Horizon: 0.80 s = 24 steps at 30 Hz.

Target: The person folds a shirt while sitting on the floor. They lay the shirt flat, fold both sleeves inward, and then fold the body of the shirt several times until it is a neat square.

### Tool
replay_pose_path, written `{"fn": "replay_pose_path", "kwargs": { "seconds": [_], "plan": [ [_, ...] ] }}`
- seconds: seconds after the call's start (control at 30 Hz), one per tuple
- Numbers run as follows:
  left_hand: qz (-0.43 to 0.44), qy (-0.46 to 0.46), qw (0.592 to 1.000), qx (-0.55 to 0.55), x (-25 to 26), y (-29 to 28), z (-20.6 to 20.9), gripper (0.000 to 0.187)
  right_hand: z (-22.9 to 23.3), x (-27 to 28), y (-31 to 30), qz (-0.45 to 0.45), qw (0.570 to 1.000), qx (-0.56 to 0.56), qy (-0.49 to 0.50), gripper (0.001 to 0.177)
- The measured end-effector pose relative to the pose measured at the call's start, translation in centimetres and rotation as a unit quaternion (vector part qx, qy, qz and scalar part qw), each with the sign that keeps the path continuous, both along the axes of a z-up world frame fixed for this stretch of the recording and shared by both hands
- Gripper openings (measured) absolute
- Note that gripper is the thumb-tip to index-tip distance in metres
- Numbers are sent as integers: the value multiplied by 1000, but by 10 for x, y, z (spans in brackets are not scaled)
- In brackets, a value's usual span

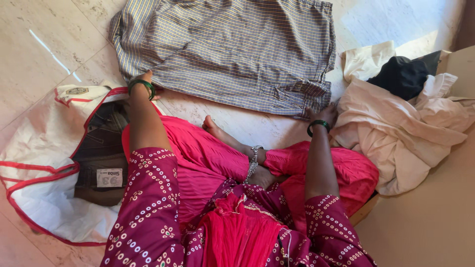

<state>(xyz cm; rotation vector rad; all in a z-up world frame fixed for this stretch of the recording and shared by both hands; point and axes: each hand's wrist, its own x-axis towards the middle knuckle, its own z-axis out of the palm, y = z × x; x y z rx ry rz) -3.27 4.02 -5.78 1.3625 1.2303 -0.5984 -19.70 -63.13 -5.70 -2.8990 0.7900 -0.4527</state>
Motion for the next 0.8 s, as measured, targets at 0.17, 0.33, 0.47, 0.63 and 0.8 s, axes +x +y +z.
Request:
{"fn": "replay_pose_path", "kwargs": {
  "seconds": [0.17, 0.33, 0.47, 0.63, 0.8],
  "plan": [
    [-182, 106, 974, -79, -2, 24, 6, 97, 6, -3, 2, -64, 950, 273, 135, 100],
    [-265, 118, 955, -59, -25, 60, 6, 81, 19, -4, -10, -96, 944, 274, 160, 94],
    [-296, 155, 942, -26, -31, 82, 10, 80, 30, -3, -15, -144, 947, 234, 166, 88],
    [-322, 156, 928, 104, -36, 92, 14, 76, 36, -3, -11, -148, 945, 255, 144, 89],
    [-279, -57, 946, 157, -29, 72, 4, 76, 37, -2, -4, -162, 937, 279, 135, 87]
  ]
}}
